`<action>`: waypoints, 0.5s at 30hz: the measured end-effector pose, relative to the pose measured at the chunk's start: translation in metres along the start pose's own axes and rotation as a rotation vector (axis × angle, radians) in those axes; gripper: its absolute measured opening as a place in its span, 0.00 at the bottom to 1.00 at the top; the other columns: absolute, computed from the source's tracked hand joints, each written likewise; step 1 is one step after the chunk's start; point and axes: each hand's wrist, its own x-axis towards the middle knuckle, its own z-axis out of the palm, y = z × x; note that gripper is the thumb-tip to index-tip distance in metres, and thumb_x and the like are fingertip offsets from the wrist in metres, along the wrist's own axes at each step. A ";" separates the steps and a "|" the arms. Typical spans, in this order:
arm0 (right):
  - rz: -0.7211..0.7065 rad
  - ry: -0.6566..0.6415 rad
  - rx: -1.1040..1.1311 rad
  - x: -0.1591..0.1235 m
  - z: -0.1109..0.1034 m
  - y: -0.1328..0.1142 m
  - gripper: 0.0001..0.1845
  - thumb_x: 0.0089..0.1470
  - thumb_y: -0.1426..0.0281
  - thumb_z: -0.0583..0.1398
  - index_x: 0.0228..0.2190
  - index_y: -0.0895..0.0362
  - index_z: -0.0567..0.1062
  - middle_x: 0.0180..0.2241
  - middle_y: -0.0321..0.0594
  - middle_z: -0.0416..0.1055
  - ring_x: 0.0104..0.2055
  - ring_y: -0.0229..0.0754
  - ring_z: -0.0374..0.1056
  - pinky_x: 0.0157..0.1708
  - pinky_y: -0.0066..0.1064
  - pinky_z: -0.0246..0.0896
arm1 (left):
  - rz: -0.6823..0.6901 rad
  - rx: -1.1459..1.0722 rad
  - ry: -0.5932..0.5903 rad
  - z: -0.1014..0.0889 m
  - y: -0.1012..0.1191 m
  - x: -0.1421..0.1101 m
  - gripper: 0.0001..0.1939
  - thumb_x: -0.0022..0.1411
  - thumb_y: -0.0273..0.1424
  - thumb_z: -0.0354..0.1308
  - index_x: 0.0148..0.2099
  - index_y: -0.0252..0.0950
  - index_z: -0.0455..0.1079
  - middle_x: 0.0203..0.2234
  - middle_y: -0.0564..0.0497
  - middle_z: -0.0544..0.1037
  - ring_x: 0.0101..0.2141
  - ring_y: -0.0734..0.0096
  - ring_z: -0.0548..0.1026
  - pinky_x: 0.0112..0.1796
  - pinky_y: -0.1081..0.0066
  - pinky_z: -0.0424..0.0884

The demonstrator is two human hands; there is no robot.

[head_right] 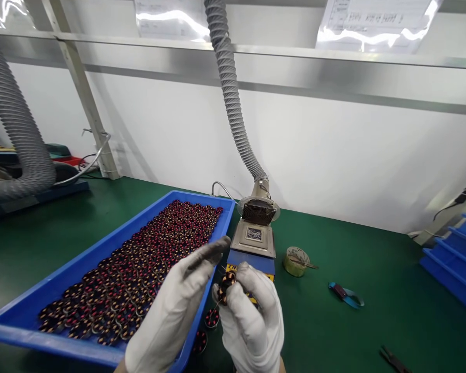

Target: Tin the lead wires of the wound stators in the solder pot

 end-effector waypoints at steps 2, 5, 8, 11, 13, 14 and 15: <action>-0.013 -0.013 0.008 -0.001 0.000 0.001 0.35 0.42 0.87 0.61 0.52 0.52 0.65 0.47 0.41 0.65 0.47 0.45 0.65 0.45 0.41 0.69 | -0.045 0.033 -0.093 0.001 0.000 0.001 0.10 0.53 0.30 0.61 0.40 0.38 0.75 0.40 0.50 0.78 0.41 0.70 0.74 0.45 0.75 0.69; -0.029 -0.057 -0.007 -0.001 0.000 0.002 0.34 0.43 0.86 0.61 0.51 0.52 0.66 0.46 0.41 0.65 0.47 0.45 0.66 0.44 0.40 0.69 | 0.002 0.065 -0.033 0.001 -0.001 0.004 0.04 0.51 0.28 0.63 0.32 0.36 0.76 0.32 0.50 0.80 0.35 0.71 0.76 0.39 0.77 0.70; -0.011 -0.055 0.015 0.001 -0.001 0.001 0.30 0.43 0.86 0.62 0.48 0.54 0.67 0.45 0.43 0.66 0.44 0.46 0.68 0.40 0.41 0.71 | 0.064 -0.044 0.101 -0.004 0.001 0.006 0.03 0.50 0.29 0.64 0.31 0.37 0.76 0.31 0.52 0.80 0.36 0.72 0.76 0.39 0.79 0.70; 0.030 -0.011 0.050 0.004 -0.001 0.001 0.31 0.40 0.86 0.64 0.46 0.54 0.67 0.45 0.44 0.66 0.42 0.46 0.69 0.37 0.42 0.72 | 0.123 -0.202 0.189 -0.009 0.007 0.006 0.04 0.49 0.31 0.65 0.31 0.38 0.76 0.33 0.53 0.80 0.40 0.71 0.76 0.41 0.79 0.70; 0.033 0.001 0.055 0.005 -0.001 0.001 0.31 0.40 0.86 0.64 0.46 0.54 0.67 0.45 0.44 0.66 0.42 0.46 0.69 0.37 0.42 0.72 | 0.101 -0.146 0.144 -0.011 0.010 0.005 0.08 0.48 0.30 0.66 0.34 0.38 0.77 0.35 0.52 0.80 0.40 0.70 0.76 0.40 0.80 0.71; 0.022 -0.002 0.051 0.006 -0.001 0.001 0.31 0.40 0.86 0.64 0.46 0.54 0.67 0.45 0.44 0.66 0.43 0.46 0.69 0.37 0.42 0.72 | 0.069 -0.104 0.090 -0.011 0.011 0.005 0.11 0.48 0.29 0.66 0.37 0.38 0.76 0.36 0.51 0.80 0.39 0.71 0.76 0.40 0.80 0.71; 0.009 -0.008 0.041 0.005 -0.001 0.002 0.30 0.40 0.86 0.64 0.46 0.55 0.68 0.45 0.44 0.66 0.43 0.46 0.69 0.38 0.42 0.72 | 0.027 -0.076 0.030 -0.010 0.011 0.005 0.13 0.48 0.28 0.66 0.40 0.38 0.76 0.37 0.50 0.80 0.39 0.71 0.76 0.40 0.80 0.71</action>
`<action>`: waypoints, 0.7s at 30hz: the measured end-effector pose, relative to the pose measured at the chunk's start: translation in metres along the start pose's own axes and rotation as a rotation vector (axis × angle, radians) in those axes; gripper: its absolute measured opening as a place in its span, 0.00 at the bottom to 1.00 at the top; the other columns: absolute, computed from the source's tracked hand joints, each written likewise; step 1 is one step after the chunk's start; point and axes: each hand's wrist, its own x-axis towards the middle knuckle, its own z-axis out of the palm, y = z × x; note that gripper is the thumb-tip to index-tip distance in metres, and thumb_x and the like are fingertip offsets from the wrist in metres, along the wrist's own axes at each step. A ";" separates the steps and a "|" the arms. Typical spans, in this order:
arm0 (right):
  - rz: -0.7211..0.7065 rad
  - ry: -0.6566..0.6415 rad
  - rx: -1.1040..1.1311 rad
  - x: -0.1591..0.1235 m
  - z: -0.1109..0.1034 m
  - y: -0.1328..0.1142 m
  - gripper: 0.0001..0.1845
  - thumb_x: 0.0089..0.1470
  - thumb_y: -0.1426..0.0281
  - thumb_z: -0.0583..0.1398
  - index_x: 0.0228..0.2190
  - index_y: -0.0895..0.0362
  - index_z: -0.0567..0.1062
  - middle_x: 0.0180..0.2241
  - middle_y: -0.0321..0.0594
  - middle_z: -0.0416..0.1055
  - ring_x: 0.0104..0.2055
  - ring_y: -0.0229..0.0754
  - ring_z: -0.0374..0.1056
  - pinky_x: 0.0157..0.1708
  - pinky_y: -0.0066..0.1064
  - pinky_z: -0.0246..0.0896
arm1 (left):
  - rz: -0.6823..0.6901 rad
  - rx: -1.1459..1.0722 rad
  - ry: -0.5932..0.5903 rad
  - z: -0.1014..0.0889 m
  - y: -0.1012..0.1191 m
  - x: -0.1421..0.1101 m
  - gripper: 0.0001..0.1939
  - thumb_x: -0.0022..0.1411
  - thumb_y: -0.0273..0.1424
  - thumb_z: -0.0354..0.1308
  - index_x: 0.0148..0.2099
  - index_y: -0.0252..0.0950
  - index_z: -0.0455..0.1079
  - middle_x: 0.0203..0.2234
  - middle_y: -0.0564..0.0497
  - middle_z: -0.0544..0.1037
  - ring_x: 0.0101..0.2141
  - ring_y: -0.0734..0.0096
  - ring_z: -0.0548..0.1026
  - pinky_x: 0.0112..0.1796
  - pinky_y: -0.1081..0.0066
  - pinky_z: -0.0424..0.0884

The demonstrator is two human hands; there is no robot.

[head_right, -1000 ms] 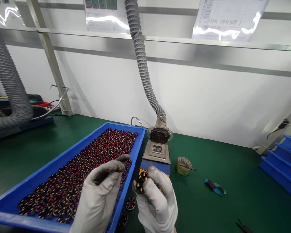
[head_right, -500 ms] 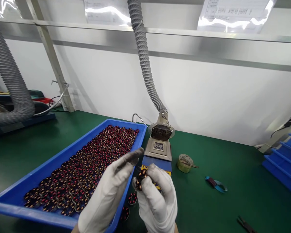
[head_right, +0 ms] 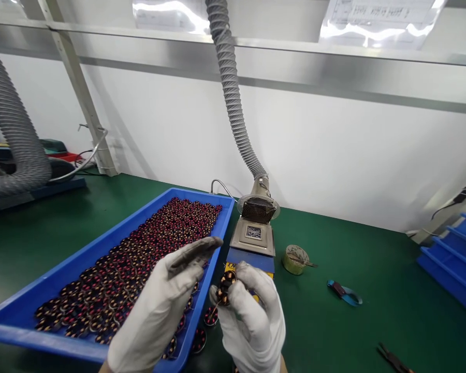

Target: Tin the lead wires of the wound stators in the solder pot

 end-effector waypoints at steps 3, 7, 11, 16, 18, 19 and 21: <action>-0.013 -0.009 -0.049 -0.002 0.000 0.000 0.27 0.41 0.85 0.63 0.44 0.56 0.69 0.45 0.43 0.66 0.44 0.45 0.68 0.40 0.41 0.71 | -0.085 -0.009 -0.086 0.004 -0.003 0.000 0.15 0.50 0.26 0.64 0.42 0.39 0.75 0.35 0.51 0.80 0.37 0.73 0.76 0.40 0.79 0.71; -0.029 -0.019 -0.052 -0.004 -0.001 0.001 0.28 0.40 0.87 0.62 0.43 0.56 0.69 0.46 0.43 0.66 0.44 0.45 0.68 0.41 0.41 0.70 | -0.096 -0.011 0.001 0.009 -0.007 0.002 0.14 0.49 0.25 0.64 0.41 0.35 0.74 0.32 0.50 0.80 0.34 0.74 0.76 0.37 0.79 0.71; -0.029 -0.044 -0.031 -0.003 -0.003 0.002 0.31 0.39 0.87 0.63 0.45 0.56 0.68 0.46 0.44 0.66 0.43 0.47 0.68 0.40 0.44 0.70 | 0.004 0.035 0.159 0.008 -0.006 0.002 0.16 0.55 0.35 0.60 0.46 0.35 0.72 0.37 0.48 0.79 0.40 0.68 0.75 0.44 0.73 0.70; 0.129 -0.093 0.098 -0.001 -0.005 0.002 0.32 0.40 0.86 0.64 0.47 0.53 0.67 0.45 0.44 0.66 0.44 0.45 0.68 0.39 0.40 0.70 | 0.069 0.294 0.257 -0.015 0.003 -0.010 0.15 0.57 0.39 0.56 0.47 0.42 0.71 0.44 0.52 0.77 0.46 0.69 0.72 0.47 0.76 0.67; 0.261 -0.136 0.182 0.002 -0.009 0.007 0.29 0.42 0.83 0.63 0.46 0.52 0.67 0.44 0.43 0.67 0.45 0.44 0.67 0.39 0.38 0.70 | 0.058 0.575 0.163 -0.037 0.002 -0.020 0.17 0.57 0.40 0.55 0.49 0.45 0.70 0.46 0.53 0.76 0.47 0.69 0.72 0.47 0.78 0.66; 0.320 -0.166 0.211 0.006 -0.010 0.012 0.26 0.43 0.82 0.64 0.44 0.52 0.68 0.43 0.43 0.67 0.46 0.44 0.66 0.39 0.37 0.70 | 0.076 0.743 0.117 -0.050 -0.001 -0.025 0.19 0.57 0.40 0.56 0.51 0.47 0.69 0.47 0.53 0.75 0.47 0.69 0.72 0.48 0.78 0.66; 0.445 -0.249 0.230 0.018 -0.013 0.026 0.21 0.42 0.78 0.65 0.40 0.53 0.71 0.41 0.43 0.69 0.43 0.44 0.68 0.38 0.35 0.70 | 0.207 1.056 0.074 -0.077 -0.013 -0.036 0.19 0.53 0.38 0.59 0.49 0.49 0.71 0.45 0.54 0.77 0.45 0.67 0.74 0.47 0.79 0.66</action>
